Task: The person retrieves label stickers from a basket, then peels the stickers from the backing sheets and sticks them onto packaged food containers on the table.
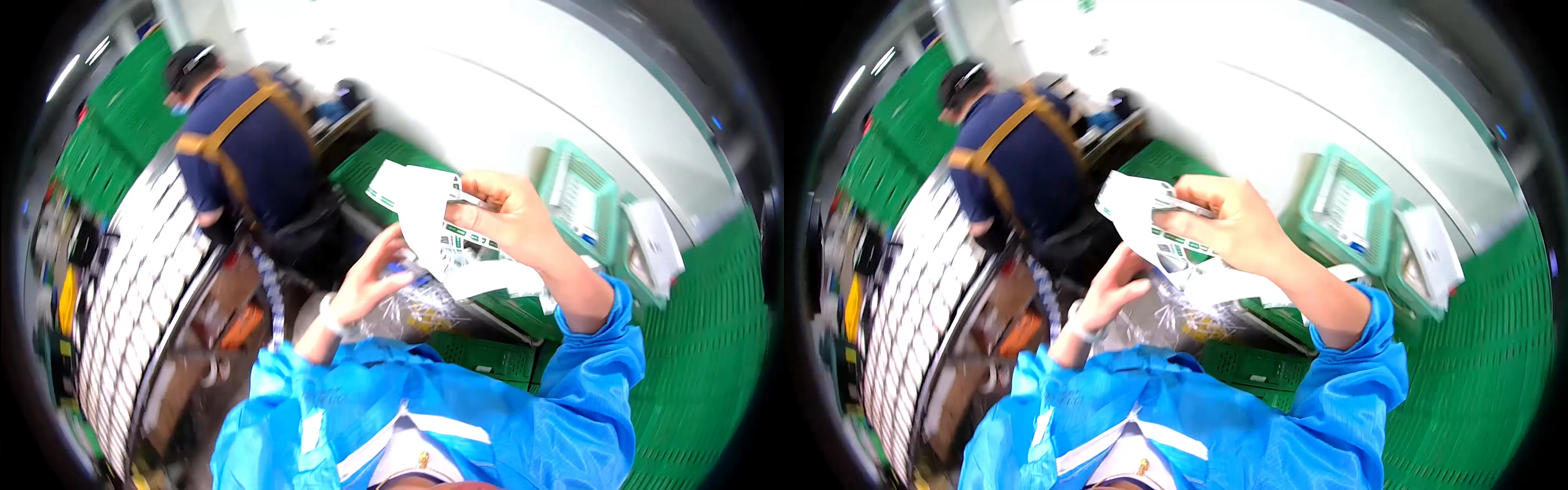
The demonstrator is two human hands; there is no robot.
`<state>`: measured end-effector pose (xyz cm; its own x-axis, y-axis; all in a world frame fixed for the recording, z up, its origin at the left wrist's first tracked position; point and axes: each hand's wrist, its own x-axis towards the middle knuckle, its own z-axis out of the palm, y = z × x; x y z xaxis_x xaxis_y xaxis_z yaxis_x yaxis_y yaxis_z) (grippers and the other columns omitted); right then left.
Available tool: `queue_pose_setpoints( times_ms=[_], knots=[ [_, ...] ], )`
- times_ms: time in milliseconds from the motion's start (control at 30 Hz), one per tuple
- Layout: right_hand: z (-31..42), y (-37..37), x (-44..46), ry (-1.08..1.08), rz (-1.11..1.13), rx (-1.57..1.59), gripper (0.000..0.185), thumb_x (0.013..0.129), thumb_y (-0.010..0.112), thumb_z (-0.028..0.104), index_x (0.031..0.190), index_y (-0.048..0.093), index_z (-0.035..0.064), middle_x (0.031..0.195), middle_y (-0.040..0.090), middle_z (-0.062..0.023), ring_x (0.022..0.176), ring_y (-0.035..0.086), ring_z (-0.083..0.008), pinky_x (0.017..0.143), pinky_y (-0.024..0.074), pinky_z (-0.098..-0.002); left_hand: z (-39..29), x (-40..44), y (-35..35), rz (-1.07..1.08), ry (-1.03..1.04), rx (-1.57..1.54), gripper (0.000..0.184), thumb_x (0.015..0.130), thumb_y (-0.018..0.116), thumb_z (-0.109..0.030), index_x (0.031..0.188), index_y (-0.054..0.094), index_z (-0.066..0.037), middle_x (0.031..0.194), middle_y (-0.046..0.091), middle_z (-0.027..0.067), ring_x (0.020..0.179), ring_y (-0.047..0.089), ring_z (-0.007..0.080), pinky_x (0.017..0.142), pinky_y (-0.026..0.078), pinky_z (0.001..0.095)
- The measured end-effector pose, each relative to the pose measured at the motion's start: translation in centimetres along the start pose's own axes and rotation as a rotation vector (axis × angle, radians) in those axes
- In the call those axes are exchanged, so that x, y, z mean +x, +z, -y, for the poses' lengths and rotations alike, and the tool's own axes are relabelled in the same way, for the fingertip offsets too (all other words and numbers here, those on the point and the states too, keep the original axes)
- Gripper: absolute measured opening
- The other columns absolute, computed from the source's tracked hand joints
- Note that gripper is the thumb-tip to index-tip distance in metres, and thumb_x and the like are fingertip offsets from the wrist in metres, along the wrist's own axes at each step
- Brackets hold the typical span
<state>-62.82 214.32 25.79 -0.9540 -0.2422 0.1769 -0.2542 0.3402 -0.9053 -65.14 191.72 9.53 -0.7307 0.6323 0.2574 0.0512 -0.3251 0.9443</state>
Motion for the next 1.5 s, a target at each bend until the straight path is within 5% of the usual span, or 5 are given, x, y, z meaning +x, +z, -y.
queue_pose_setpoints(
  times_ms=[200, 733, 1000, 1200, 1500],
  knots=[
    [-7.7, 9.3, 2.5, 0.126, 0.344, 0.574, 0.036, 0.093, 0.068, 0.021, 0.117, 0.064, -0.0046, 0.105, 0.069, -0.0059, 0.095, 0.061, -0.0109, 0.084, 0.0487, -0.027, -4.0, -3.2, -1.3, -0.162, 0.119, -0.443, 0.1, 0.08, 0.079, -0.035, 0.153, 0.019, -0.004, 0.15, 0.04, 0.0118, 0.138, 0.04, 0.0239, 0.114, 0.031, 0.0415],
    [-5.7, 32.5, -4.9, -0.058, 0.167, 0.198, 0.02, 0.091, 0.067, 0.014, 0.097, 0.065, -0.0051, 0.081, 0.07, -0.0079, 0.077, 0.065, -0.0114, 0.069, 0.0496, -0.0271, -6.4, -24.1, -4.5, -0.695, 0.004, -0.203, 0.029, 0.1, 0.056, -0.023, 0.116, 0.065, -0.001, 0.107, 0.069, 0.0052, 0.098, 0.065, 0.0143, 0.089, 0.049, 0.0288],
    [2.4, 47.5, -6.7, -0.95, 0.222, -0.256, 0.033, 0.065, 0.064, 0.001, 0.097, 0.064, 0.0046, 0.099, 0.063, -0.0091, 0.095, 0.059, -0.0335, 0.086, 0.0479, -0.0413, -6.7, -43.6, -8.7, -0.892, -0.052, 0.018, 0.028, 0.1, 0.056, -0.021, 0.117, 0.066, 0.0, 0.105, 0.069, 0.0039, 0.097, 0.063, 0.0111, 0.087, 0.049, 0.028],
    [0.1, 59.9, -6.2, 0.773, 0.446, 0.843, 0.025, 0.094, 0.053, 0.02, 0.1, 0.064, -0.0011, 0.086, 0.069, -0.0117, 0.078, 0.069, -0.0204, 0.071, 0.057, -0.036, -10.8, -60.7, -10.0, -1.372, 0.18, -0.249, 0.03, 0.097, 0.053, -0.019, 0.115, 0.061, 0.004, 0.108, 0.068, 0.0173, 0.097, 0.068, 0.0247, 0.089, 0.054, 0.0387],
    [5.2, 72.4, -11.5, 0.644, 1.203, 0.478, 0.017, 0.09, 0.061, 0.018, 0.091, 0.063, 0.0008, 0.081, 0.068, -0.0094, 0.072, 0.066, -0.0187, 0.071, 0.0532, -0.0329, -10.1, -72.7, -6.3, -1.602, 0.253, -0.281, 0.033, 0.097, 0.055, -0.018, 0.123, 0.054, 0.002, 0.091, 0.068, 0.0114, 0.085, 0.067, 0.0208, 0.078, 0.053, 0.0344]
  ],
)
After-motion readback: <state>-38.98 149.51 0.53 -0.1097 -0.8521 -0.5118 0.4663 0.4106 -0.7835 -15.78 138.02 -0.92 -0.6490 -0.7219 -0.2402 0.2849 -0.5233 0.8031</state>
